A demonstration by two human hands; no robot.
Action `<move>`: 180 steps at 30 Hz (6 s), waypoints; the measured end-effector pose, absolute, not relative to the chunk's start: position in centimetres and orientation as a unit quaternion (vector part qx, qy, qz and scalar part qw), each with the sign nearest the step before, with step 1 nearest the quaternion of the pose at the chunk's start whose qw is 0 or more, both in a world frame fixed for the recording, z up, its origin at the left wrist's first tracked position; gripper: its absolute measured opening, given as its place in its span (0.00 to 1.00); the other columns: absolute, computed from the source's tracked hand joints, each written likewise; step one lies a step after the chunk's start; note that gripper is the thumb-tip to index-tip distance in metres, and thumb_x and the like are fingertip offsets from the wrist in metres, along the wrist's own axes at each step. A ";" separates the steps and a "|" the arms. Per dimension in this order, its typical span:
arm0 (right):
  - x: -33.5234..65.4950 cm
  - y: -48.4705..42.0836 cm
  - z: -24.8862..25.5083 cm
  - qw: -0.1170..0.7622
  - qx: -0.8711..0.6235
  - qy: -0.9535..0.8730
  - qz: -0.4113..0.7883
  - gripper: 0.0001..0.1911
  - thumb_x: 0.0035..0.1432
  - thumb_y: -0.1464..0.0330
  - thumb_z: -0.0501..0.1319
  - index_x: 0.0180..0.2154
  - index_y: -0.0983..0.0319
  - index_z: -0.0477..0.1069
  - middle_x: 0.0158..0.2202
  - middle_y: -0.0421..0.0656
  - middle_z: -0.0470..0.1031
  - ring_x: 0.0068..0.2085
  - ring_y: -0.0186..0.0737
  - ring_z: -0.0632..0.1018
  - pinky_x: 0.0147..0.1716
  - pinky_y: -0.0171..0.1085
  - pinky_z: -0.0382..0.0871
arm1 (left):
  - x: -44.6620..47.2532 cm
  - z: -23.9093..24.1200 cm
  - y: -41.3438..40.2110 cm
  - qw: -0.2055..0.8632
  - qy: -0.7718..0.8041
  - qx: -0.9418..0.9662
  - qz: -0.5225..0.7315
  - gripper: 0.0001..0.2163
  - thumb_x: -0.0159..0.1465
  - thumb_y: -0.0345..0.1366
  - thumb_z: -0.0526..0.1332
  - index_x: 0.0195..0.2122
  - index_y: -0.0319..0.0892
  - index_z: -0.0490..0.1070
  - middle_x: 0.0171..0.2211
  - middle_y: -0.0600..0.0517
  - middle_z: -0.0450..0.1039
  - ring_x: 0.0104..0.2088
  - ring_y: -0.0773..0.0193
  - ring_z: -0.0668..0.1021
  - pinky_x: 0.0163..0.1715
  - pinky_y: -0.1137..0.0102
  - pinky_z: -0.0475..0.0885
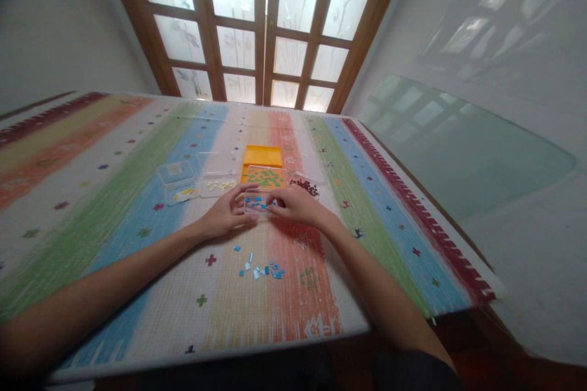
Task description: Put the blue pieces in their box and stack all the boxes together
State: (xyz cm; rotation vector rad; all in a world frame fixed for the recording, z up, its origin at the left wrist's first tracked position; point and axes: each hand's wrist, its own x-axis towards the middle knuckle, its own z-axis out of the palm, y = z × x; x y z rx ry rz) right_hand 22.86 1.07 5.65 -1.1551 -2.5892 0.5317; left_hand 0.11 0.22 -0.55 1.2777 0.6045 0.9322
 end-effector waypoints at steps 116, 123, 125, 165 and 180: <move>23.7 0.4 6.2 0.223 -0.407 -0.874 0.142 0.04 0.60 0.72 0.62 0.37 0.62 0.76 0.32 0.41 0.79 0.31 0.35 0.75 0.35 0.34 0.64 | 0.1 -0.5 0.3 0.648 0.282 0.575 0.411 0.33 0.51 0.28 0.75 0.58 0.42 0.66 0.60 0.38 0.70 0.49 0.54 0.82 0.55 0.51 0.75; 23.1 0.6 5.5 0.155 -0.480 -0.863 0.020 0.09 0.60 0.73 0.62 0.41 0.61 0.79 0.37 0.47 0.83 0.38 0.43 0.79 0.37 0.38 0.65 | 0.1 -0.4 0.3 0.649 0.276 0.577 0.412 0.33 0.52 0.29 0.74 0.58 0.42 0.66 0.59 0.38 0.71 0.46 0.57 0.82 0.54 0.53 0.76; 22.8 0.4 5.5 0.127 -0.490 -0.862 0.003 0.10 0.61 0.72 0.62 0.42 0.61 0.80 0.37 0.48 0.83 0.38 0.44 0.79 0.36 0.37 0.64 | 0.1 -0.4 0.3 0.655 0.276 0.573 0.408 0.33 0.52 0.29 0.75 0.58 0.42 0.65 0.58 0.39 0.72 0.45 0.58 0.83 0.54 0.54 0.76; 24.9 -8.2 5.2 0.044 -0.313 -0.906 0.280 0.12 0.67 0.72 0.58 0.46 0.62 0.79 0.42 0.47 0.77 0.40 0.39 0.78 0.41 0.37 0.69 | -0.1 -0.3 0.2 0.639 0.294 0.583 0.407 0.32 0.53 0.29 0.74 0.58 0.43 0.66 0.58 0.40 0.72 0.47 0.57 0.83 0.52 0.58 0.77; 24.7 -8.1 5.0 0.044 -0.340 -0.910 0.233 0.10 0.66 0.70 0.58 0.44 0.63 0.77 0.42 0.47 0.76 0.39 0.39 0.77 0.40 0.37 0.67 | 0.0 -0.4 0.1 0.641 0.297 0.578 0.409 0.32 0.52 0.28 0.74 0.58 0.42 0.67 0.59 0.39 0.72 0.44 0.58 0.84 0.51 0.57 0.78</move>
